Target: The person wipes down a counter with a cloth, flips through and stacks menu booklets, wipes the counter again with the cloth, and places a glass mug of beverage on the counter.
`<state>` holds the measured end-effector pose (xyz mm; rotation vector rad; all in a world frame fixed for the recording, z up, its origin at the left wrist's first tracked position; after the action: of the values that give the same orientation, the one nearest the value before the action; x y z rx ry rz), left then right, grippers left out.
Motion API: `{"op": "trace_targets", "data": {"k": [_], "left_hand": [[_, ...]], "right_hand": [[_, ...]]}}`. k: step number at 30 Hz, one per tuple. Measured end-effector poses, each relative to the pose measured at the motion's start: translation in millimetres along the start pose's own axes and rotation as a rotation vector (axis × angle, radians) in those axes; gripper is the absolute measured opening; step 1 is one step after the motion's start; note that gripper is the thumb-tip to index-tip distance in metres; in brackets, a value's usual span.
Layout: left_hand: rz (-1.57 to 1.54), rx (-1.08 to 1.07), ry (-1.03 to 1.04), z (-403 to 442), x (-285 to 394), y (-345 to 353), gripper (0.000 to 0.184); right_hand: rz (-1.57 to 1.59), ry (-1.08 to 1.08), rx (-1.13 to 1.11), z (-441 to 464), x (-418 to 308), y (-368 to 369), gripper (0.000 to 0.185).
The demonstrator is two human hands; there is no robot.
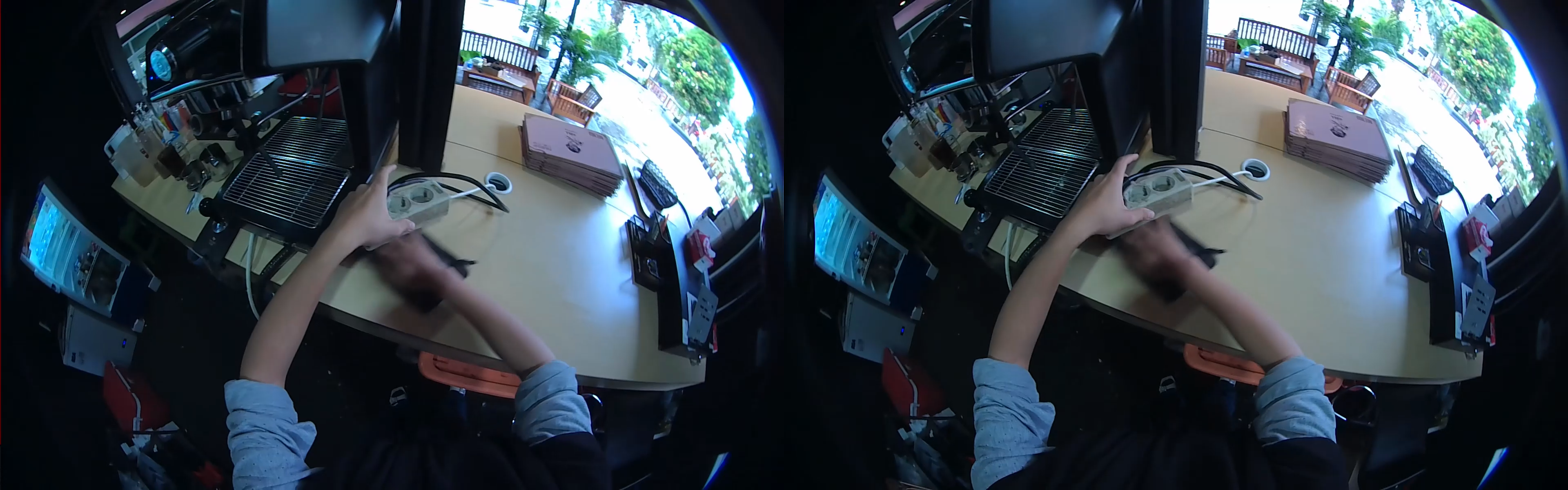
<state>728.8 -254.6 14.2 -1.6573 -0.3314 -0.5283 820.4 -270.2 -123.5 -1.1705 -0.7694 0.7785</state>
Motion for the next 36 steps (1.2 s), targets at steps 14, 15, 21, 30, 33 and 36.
{"op": "trace_targets", "data": {"k": [14, 15, 21, 30, 33, 36], "left_hand": [[0.049, 0.043, -0.012, 0.9, -11.7, 8.2, 0.098], [0.048, 0.042, -0.015, -1.3, -11.7, 8.6, 0.098], [0.051, 0.062, 0.027, -2.7, -13.6, 15.8, 0.098], [0.068, 0.107, -0.014, -20.1, -19.3, 25.3, 0.097], [0.109, 0.072, -0.084, -20.7, -28.9, 42.8, 0.099], [0.13, 0.096, -0.101, -19.7, -33.2, 53.3, 0.101]], "right_hand": [[0.018, 0.938, 0.21, -239.0, 60.8, -66.1, 0.051], [0.02, 0.937, 0.208, -231.4, 64.6, -62.3, 0.051], [0.035, 0.334, 0.192, -80.6, -11.3, -40.6, 0.054], [0.353, 0.083, 0.167, -104.5, -72.4, -62.6, 0.045], [0.221, 0.339, 0.169, -212.1, -12.0, -89.3, 0.044], [0.026, 0.835, 0.207, -336.8, 61.5, -90.9, 0.043]]}}
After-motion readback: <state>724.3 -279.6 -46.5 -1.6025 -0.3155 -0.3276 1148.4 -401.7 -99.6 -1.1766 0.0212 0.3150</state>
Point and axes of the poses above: each hand's wrist, its own z-axis towards the middle knuckle, its own y-axis out of the palm, x = y × z, the point moved 4 cm from there along z, towards the middle knuckle, and after that the axes turned 13 degrees about -y, right-handed, at the moved point
